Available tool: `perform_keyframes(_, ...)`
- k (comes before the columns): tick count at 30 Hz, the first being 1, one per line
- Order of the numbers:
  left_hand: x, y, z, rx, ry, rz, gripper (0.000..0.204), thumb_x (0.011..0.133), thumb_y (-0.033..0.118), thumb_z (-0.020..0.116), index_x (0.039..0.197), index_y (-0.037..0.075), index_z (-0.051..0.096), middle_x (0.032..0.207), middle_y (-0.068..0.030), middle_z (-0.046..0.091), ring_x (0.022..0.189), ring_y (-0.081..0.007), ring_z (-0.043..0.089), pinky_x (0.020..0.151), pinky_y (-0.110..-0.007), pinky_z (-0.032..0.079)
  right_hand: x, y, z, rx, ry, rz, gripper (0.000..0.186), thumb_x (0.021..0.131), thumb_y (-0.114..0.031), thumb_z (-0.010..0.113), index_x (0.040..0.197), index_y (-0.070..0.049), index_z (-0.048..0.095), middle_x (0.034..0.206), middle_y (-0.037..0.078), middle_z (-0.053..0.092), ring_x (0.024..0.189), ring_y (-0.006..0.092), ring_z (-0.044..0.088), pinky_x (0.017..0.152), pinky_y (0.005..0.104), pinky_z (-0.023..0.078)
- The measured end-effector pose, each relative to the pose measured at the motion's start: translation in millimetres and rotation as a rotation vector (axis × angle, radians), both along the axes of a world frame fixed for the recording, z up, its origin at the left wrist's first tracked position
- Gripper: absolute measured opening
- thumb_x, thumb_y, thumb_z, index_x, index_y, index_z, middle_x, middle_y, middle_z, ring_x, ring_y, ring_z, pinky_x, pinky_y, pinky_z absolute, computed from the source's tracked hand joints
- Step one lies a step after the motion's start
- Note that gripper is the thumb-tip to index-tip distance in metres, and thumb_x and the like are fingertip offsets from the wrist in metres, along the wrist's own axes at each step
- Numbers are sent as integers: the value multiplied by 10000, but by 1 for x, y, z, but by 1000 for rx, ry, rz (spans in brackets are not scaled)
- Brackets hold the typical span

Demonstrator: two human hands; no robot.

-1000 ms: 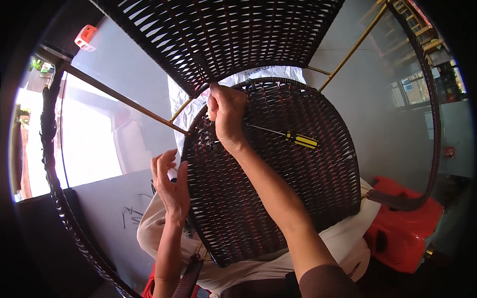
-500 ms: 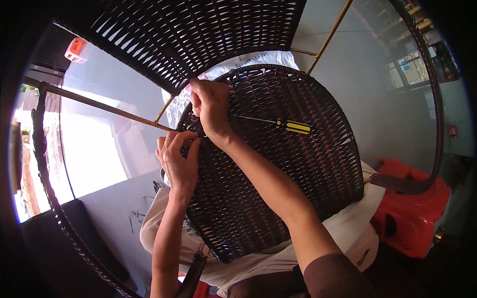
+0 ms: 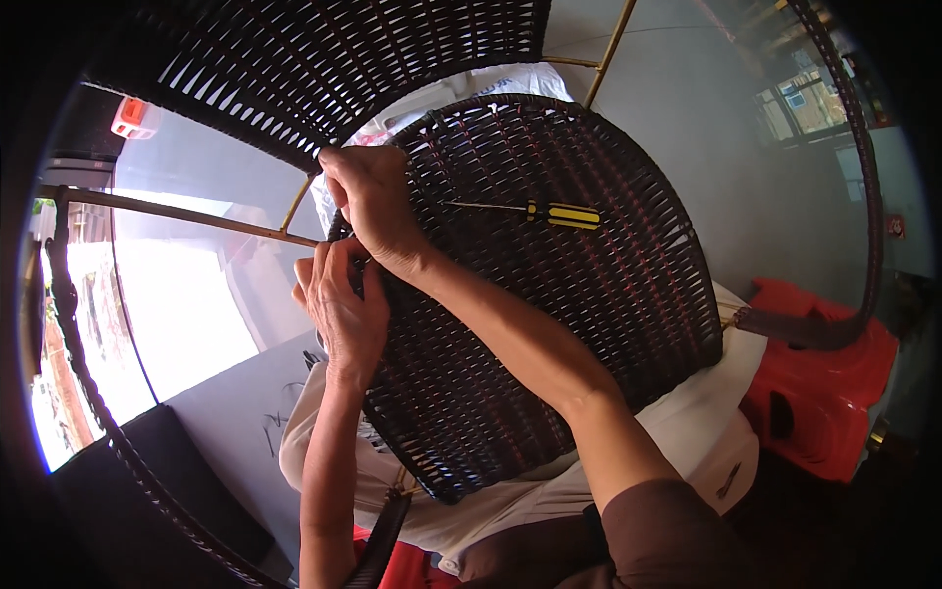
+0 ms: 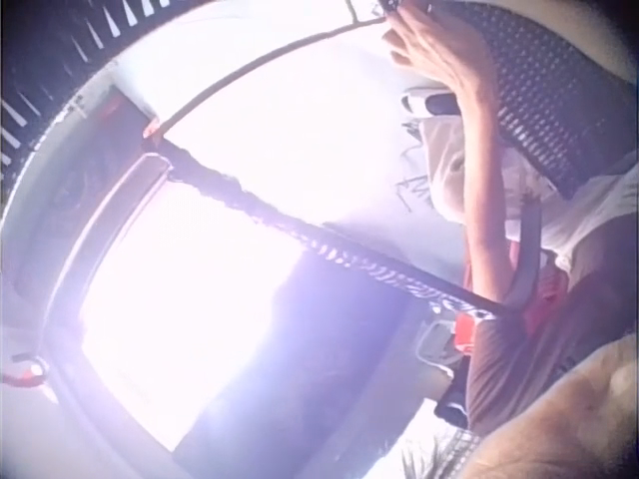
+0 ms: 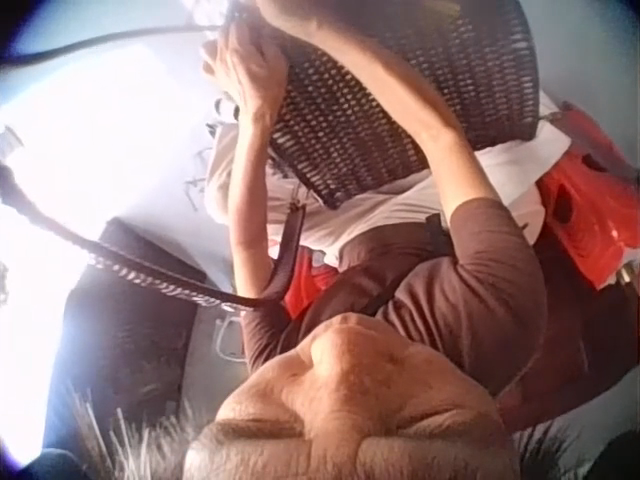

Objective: The person weaves plastic strips through the frame of a wicker chair, using a screwdriver to tighten the weave.

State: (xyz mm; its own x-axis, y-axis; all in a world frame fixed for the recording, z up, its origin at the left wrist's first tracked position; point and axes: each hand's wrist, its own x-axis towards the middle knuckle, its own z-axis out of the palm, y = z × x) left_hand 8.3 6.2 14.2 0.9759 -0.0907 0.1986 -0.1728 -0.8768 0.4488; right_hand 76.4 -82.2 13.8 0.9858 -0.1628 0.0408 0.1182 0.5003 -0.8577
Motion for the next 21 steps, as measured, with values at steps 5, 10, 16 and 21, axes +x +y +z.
perform_keyframes(5,2,-4,-3,7,-75,-47,146,720,87,574,856,83,521,831,-67,506,843,-278,437,744,-397,292,-3,-1,6,-79,-6,10,425,874,-177,484,477,-74,371,440,-46,324,379,39,246,382,226,183)
perform_keyframes(10,3,-3,-3,15,-43,-59,157,718,94,569,861,74,508,809,-83,495,826,-281,431,737,-400,286,-5,0,6,-146,-85,14,416,870,-182,495,481,-67,409,437,-31,373,389,48,287,401,231,223)
perform_keyframes(16,4,0,-8,-4,8,-57,296,721,205,606,957,33,555,868,-100,540,880,-299,445,751,-400,287,-16,1,11,-384,-245,116,397,871,-157,521,501,-31,452,406,10,395,388,72,346,386,285,293)
perform_keyframes(21,2,5,-19,-26,-15,-77,371,739,296,619,1012,49,571,912,-115,557,963,-303,437,763,-404,287,-18,7,7,-635,-455,72,387,855,-159,538,504,-16,460,401,87,415,355,127,386,384,320,352)
